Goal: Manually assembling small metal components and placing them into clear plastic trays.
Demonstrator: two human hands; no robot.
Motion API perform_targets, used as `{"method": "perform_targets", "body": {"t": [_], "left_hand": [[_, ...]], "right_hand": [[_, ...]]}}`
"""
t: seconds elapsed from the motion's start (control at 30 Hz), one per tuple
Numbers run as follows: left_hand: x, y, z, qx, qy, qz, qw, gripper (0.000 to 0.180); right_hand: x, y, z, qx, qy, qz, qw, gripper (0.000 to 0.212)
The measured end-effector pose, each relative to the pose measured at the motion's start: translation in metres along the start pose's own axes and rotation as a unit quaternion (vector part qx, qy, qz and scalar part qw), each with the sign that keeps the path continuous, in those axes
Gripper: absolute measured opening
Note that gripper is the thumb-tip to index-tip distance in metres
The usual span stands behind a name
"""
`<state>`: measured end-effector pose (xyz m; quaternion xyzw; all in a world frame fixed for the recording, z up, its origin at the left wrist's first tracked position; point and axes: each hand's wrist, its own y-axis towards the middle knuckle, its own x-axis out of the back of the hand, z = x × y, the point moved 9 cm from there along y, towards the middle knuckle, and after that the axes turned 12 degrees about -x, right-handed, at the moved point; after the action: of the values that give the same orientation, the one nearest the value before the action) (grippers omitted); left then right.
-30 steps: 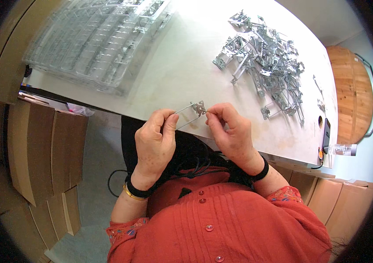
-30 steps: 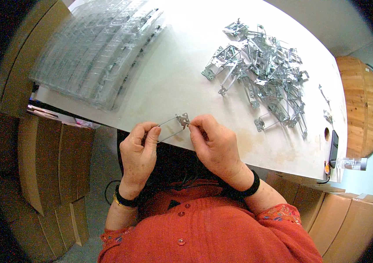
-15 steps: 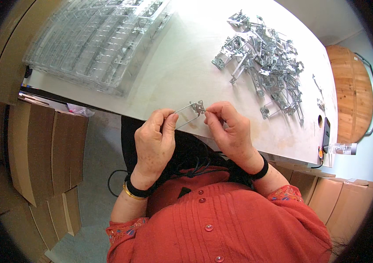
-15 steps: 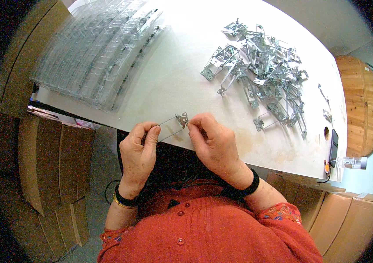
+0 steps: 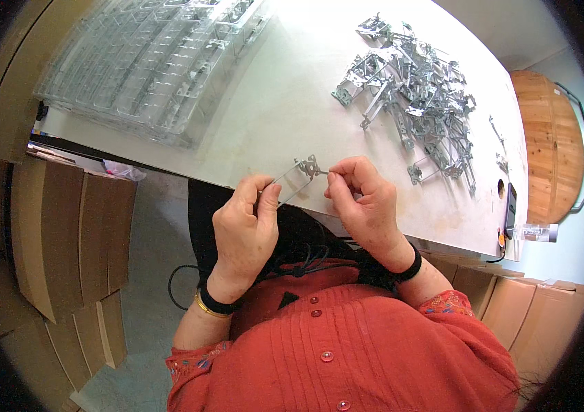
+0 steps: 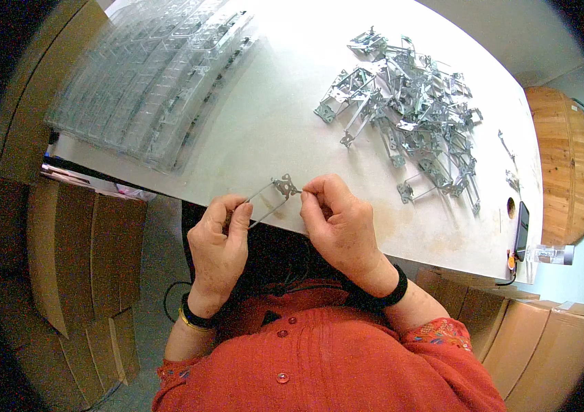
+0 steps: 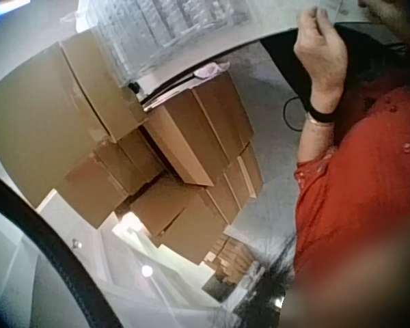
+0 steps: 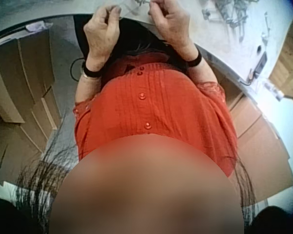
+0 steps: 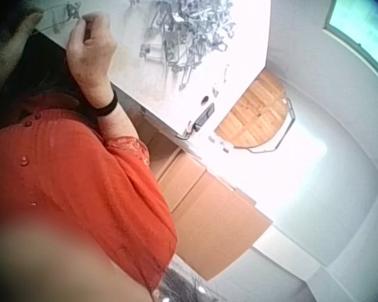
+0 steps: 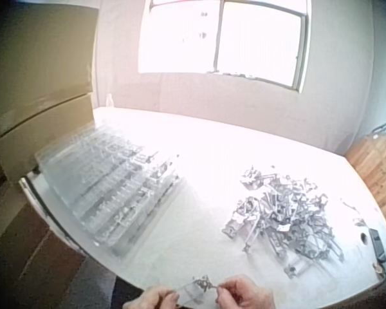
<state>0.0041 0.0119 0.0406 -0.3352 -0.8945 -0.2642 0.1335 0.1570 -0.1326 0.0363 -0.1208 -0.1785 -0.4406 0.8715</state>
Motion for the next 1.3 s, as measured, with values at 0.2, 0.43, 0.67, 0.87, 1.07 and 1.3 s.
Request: {"method": "perform_targets", "body": {"t": [0.2, 0.43, 0.67, 0.87, 1.07, 1.3], "left_hand": [[-0.002, -0.003, -0.003, -0.01, 0.007, 0.0, 1.0, 0.014], [-0.002, -0.006, -0.002, -0.019, 0.011, -0.011, 1.0, 0.015], [-0.003, -0.005, -0.001, -0.016, 0.011, -0.006, 1.0, 0.017], [-0.003, -0.006, 0.004, 0.01, -0.007, 0.002, 1.0, 0.018], [-0.002, -0.004, 0.0, 0.002, 0.006, 0.006, 1.0, 0.018], [-0.002, -0.003, 0.0, 0.007, -0.004, 0.004, 1.0, 0.018]], "right_hand": [[-0.004, 0.0, -0.002, -0.001, 0.014, -0.003, 1.0, 0.007], [-0.003, 0.001, 0.001, 0.019, -0.004, -0.002, 1.0, 0.006], [-0.006, -0.002, 0.0, 0.009, 0.006, 0.023, 1.0, 0.005], [0.003, -0.001, 0.006, 0.014, -0.005, 0.017, 1.0, 0.006], [0.002, 0.0, 0.004, 0.026, 0.002, 0.005, 1.0, 0.008], [0.003, 0.0, 0.009, 0.049, -0.037, -0.012, 0.998, 0.009]]}}
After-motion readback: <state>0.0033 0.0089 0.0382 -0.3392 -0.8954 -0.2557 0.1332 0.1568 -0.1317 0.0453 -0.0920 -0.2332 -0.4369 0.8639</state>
